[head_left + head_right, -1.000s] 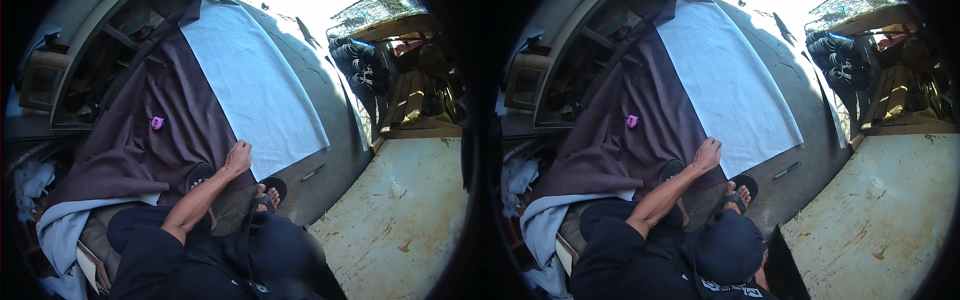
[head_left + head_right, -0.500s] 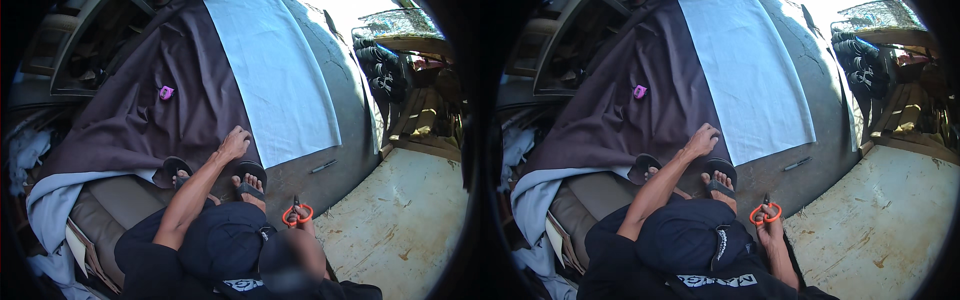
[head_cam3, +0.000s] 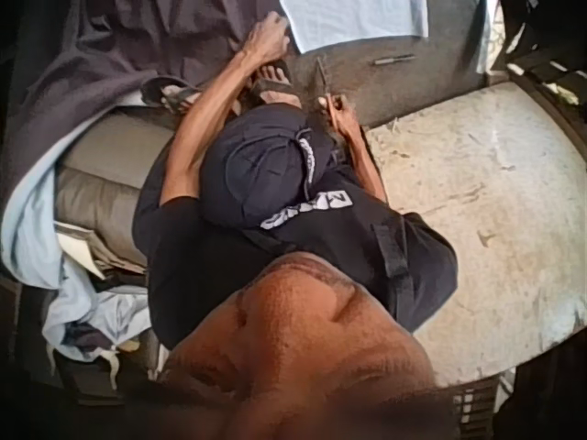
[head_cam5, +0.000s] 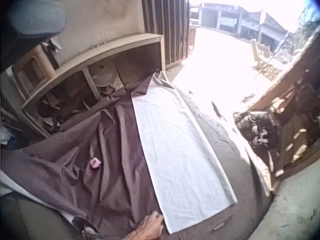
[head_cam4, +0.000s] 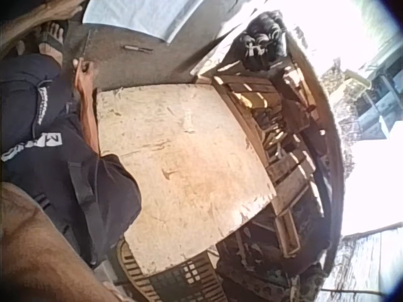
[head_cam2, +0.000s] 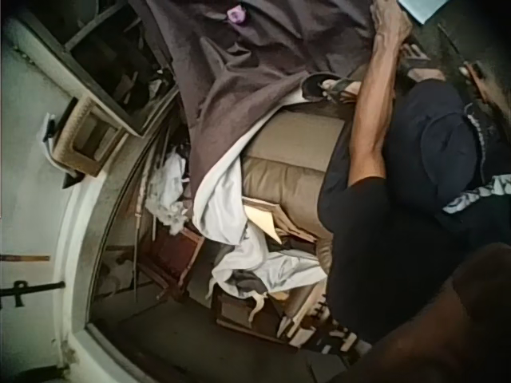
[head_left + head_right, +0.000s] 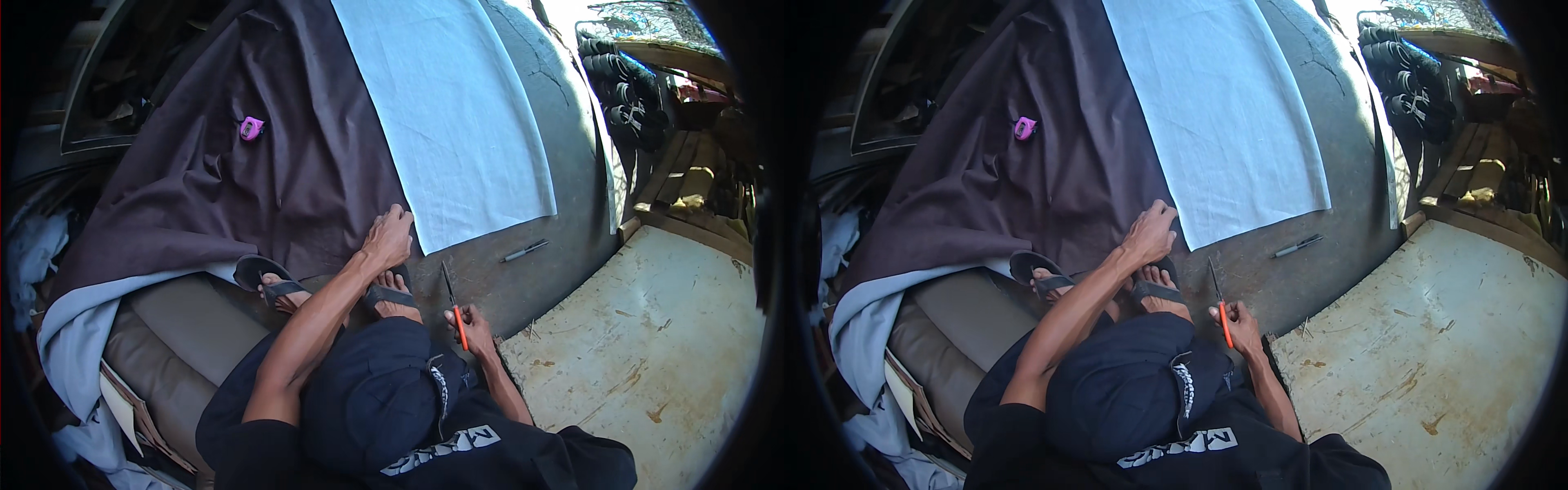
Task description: The person measures a piece of white fabric against a larger brown fabric using a tape measure and marks it with a pen. They then use a metal straightedge to draw a line and cut the fabric with shears.
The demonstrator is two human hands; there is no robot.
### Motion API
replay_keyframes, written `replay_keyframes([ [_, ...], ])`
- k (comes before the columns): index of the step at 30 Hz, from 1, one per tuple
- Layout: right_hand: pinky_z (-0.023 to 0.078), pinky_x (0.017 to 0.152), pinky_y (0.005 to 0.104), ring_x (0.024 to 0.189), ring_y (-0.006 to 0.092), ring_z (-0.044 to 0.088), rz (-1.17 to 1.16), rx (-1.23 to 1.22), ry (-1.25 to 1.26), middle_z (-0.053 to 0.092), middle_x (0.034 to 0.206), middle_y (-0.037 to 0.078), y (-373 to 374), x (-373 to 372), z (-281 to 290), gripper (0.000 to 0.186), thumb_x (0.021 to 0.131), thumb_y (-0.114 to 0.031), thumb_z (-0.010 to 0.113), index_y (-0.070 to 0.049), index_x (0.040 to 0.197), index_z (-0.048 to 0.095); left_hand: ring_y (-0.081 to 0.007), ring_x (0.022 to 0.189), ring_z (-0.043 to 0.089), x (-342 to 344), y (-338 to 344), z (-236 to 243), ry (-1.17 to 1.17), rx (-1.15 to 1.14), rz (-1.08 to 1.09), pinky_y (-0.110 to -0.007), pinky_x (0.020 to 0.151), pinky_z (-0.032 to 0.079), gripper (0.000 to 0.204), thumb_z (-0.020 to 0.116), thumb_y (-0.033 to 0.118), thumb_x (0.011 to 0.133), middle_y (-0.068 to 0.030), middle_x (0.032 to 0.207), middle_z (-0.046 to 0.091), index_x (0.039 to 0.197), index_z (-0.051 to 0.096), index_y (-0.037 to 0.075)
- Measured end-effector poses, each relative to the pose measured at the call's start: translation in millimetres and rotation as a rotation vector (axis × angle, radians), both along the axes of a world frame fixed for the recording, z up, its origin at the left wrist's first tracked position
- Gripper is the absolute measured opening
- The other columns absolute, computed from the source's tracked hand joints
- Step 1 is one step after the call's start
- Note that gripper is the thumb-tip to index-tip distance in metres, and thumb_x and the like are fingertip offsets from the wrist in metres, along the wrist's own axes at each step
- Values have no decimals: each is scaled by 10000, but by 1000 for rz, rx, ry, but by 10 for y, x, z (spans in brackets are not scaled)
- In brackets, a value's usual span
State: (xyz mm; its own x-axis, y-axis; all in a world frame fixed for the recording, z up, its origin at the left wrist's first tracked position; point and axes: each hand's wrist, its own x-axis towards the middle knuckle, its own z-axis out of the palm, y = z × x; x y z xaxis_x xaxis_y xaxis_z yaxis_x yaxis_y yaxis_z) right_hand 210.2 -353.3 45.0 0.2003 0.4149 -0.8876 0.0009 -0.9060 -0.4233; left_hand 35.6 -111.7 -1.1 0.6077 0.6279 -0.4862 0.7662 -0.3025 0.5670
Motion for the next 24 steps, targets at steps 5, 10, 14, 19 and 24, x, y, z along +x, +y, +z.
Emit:
replay_keyframes([
  [5, 492, 698, 352, 754, 169, 602, 126, 30, -11, 660, 808, 76, 26, -9, -175, 668, 794, -633, 757, -9, 1016, 674, -345, 1085, 565, -27, -455, 7, 35, 85, 38, -479, 921, 460, 371, 768, 186, 797, -162, 1087, 564, 1103, 623, 35],
  [10, 509, 723, 364, 788, 198, 645, 180, 74, -50, 697, 830, 121, 263, -39, -162, 705, 784, -631, 758, 16, 1057, 698, -306, 1042, 552, 56, -676, -9, 47, 337, -12, -460, 907, 410, 308, 759, 219, 776, -135, 1042, 553, 1010, 617, 79],
  [14, 512, 698, 365, 747, 192, 633, 190, 112, -69, 681, 783, 109, 371, -134, -189, 699, 769, -637, 770, 9, 1027, 706, -266, 960, 572, -38, -723, -164, -98, 439, 41, -488, 922, 405, 169, 719, 173, 802, -86, 930, 566, 929, 629, 106],
  [19, 508, 679, 356, 724, 179, 620, 182, 129, -100, 668, 758, 102, 333, -202, -296, 692, 760, -631, 786, 15, 994, 706, -224, 859, 587, -70, -794, -225, -212, 557, -10, -522, 947, 397, 64, 690, 142, 814, -38, 812, 553, 844, 634, 130],
  [24, 505, 679, 345, 726, 158, 608, 171, 140, -108, 659, 748, 88, 318, -237, -327, 641, 782, -591, 798, 12, 978, 707, -217, 846, 591, -95, -796, -241, -212, 568, -29, -525, 968, 395, 47, 665, 155, 828, -40, 805, 551, 824, 628, 126],
])
